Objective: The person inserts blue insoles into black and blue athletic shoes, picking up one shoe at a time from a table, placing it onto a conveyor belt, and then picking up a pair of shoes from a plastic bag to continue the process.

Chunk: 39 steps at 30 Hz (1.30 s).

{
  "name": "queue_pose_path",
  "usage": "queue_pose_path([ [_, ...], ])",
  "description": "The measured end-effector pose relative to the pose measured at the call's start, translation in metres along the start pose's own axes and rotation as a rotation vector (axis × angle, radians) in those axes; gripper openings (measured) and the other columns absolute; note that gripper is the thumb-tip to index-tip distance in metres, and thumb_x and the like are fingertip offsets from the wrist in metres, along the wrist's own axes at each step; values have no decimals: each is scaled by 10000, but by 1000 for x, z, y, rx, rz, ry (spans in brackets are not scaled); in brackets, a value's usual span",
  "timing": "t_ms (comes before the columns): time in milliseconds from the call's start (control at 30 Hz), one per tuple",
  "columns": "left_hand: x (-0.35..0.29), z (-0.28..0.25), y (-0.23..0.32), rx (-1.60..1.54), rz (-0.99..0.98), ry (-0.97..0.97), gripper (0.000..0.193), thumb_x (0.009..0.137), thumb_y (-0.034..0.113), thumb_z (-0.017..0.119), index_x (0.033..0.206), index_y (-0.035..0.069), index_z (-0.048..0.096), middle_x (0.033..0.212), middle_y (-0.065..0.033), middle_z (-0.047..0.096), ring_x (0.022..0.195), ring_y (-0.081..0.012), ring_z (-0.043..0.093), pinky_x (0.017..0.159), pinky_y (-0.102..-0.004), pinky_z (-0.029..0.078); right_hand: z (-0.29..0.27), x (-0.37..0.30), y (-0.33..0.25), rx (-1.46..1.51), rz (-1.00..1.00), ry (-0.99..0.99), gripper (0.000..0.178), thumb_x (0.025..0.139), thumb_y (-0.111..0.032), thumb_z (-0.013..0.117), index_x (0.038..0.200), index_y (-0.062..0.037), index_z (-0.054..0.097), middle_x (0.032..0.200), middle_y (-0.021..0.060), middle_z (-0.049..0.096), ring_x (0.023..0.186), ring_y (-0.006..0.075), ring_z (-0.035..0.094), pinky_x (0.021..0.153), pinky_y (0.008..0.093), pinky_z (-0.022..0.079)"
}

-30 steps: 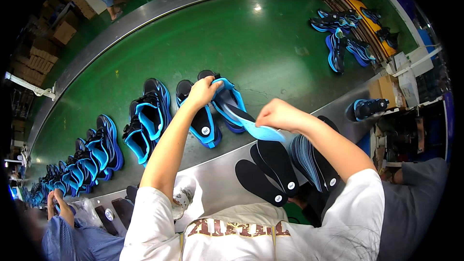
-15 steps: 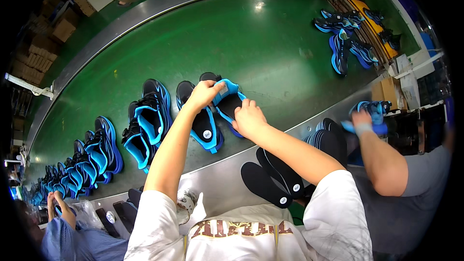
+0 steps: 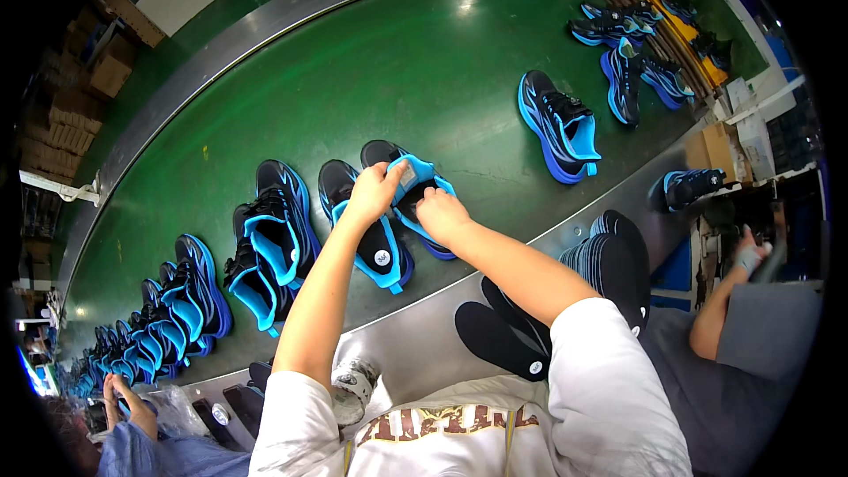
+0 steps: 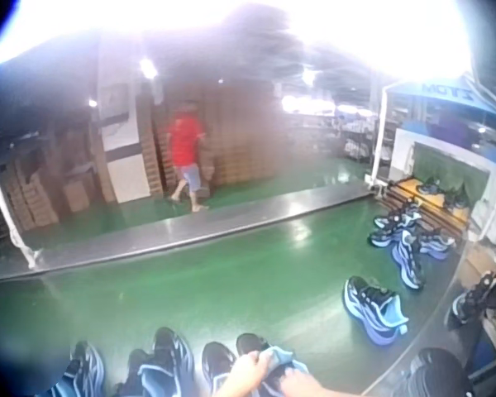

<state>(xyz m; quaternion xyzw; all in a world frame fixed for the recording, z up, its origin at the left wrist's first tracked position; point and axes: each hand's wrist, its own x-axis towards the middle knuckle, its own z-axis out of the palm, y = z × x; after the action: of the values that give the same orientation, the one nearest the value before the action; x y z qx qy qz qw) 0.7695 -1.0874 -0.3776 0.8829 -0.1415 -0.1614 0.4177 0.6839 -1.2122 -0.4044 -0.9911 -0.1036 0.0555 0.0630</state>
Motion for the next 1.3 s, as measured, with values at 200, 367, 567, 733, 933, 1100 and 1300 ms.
queue_pose_path([
  [200, -10, 4, 5, 99, -10, 33, 468, 859, 412, 407, 929, -28, 549, 849, -270, 585, 862, -402, 559, 745, -453, 432, 1, 6, 6, -2, -4, -216, 183, 784, -130, 464, 820, -15, 601, 897, 171, 580, 837, 293, 573, 744, 378, 477],
  [367, -13, 5, 4, 150, 32, -3, 453, 864, 402, 415, 948, -23, 548, 830, -266, 588, 833, -401, 566, 725, -453, 438, -10, 4, 4, -116, -62, -495, 256, 808, -164, 467, 969, -43, 624, 1084, 187, 530, 1009, 284, 510, 813, 376, 434],
  [567, -11, 4, 5, 86, 28, -17, 464, 862, 399, 424, 1007, -26, 539, 860, -274, 584, 857, -395, 566, 735, -441, 438, -4, 12, 7, -366, -240, -611, 253, 803, -189, 463, 933, -77, 650, 1058, 123, 555, 1016, 269, 501, 845, 349, 402],
  [733, -4, 5, 0, 21, 51, 55, 418, 842, 346, 493, 1059, -11, 478, 865, -244, 581, 834, -388, 568, 707, -424, 438, -13, 19, 10, -292, -331, -748, 306, 803, -190, 467, 1025, -49, 624, 1053, 127, 597, 1059, 228, 510, 937, 383, 331],
  [933, -6, 8, -1, 353, 471, 292, 345, 753, 218, 622, 1020, 50, 484, 802, -151, 539, 739, -321, 562, 636, -393, 440, -79, 5, 5, -8, -243, -991, 534, 838, -373, 259, 1021, -15, 611, 1013, 142, 606, 1102, 207, 483, 1072, 400, 38],
  [1100, -8, 5, 13, 794, 639, 158, 346, 643, 287, 698, 841, 95, 489, 815, -55, 470, 735, -214, 529, 600, -321, 416, -34, -20, 11, 187, -182, -446, 364, 772, -307, 431, 841, 3, 608, 845, 150, 605, 957, 242, 538, 1030, 419, 188],
  [1300, -36, 11, 17, 903, 620, 145, 294, 681, 260, 660, 823, 76, 479, 788, -58, 472, 707, -208, 531, 599, -315, 416, 5, -108, 20, 454, -179, 552, 125, 694, -108, 647, 693, -59, 531, 797, 54, 530, 842, 248, 539, 747, 361, 407],
])
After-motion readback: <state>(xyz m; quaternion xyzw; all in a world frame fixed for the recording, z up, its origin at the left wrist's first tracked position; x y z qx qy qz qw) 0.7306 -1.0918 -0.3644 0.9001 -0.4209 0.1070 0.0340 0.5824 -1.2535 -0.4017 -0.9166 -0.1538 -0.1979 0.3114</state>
